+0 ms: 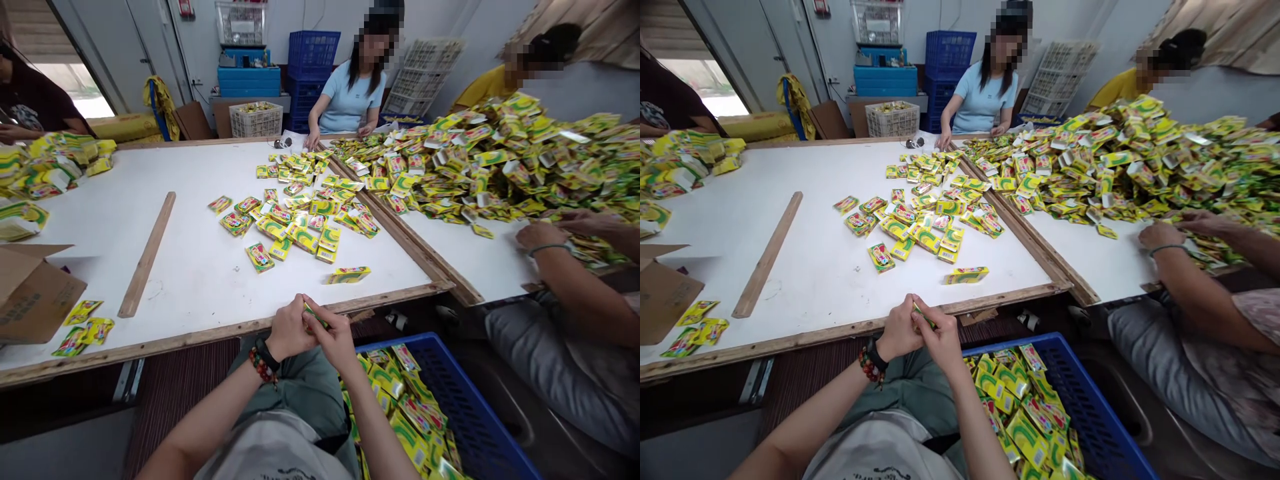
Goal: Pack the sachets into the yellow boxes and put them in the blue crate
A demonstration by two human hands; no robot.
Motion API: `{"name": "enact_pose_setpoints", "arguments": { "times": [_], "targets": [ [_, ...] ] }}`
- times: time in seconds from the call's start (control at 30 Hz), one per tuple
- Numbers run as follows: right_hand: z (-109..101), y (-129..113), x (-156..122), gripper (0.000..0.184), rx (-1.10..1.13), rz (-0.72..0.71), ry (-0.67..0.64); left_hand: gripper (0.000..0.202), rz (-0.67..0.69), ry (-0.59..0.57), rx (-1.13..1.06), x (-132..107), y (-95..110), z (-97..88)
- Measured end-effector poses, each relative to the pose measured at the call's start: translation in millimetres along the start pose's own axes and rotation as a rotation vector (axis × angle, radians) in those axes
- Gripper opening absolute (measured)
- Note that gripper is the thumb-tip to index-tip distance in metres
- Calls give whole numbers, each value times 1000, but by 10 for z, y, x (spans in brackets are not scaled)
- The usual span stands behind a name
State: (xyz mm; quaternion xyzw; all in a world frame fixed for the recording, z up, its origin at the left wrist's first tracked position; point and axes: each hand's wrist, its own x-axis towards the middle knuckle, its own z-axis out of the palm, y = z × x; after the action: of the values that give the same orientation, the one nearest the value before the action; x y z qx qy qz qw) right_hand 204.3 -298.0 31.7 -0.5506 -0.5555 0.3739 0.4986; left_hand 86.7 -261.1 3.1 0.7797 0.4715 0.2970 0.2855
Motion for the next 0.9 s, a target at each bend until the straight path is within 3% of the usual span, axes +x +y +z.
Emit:
{"name": "enact_pose_setpoints", "arguments": {
  "times": [0.17, 0.4, 0.53, 0.7, 0.77, 0.9],
  "targets": [
    [-17, -8, -30, 43, 227, 179, 80, 52, 113, -70, 20, -12, -27, -3],
    [110, -85, -16, 26, 231, 140, 180, 54, 49, -3, -58, -29, -42, 15],
    [118, -109, -19, 23, 230, 117, 162, 56, 51, 11, -62, -59, -65, 28],
    [76, -104, 70, 18, 324, 250, 187, 62, 35, 42, -6, -54, -64, 82],
    [39, -95, 107, 18, 348, 251, 155, 63, 39, 48, -12, -50, -57, 96],
    [-58, -87, 132, 18, 268, 155, -44, 62, 48, 25, -68, -66, -59, 86]
  ]
}}
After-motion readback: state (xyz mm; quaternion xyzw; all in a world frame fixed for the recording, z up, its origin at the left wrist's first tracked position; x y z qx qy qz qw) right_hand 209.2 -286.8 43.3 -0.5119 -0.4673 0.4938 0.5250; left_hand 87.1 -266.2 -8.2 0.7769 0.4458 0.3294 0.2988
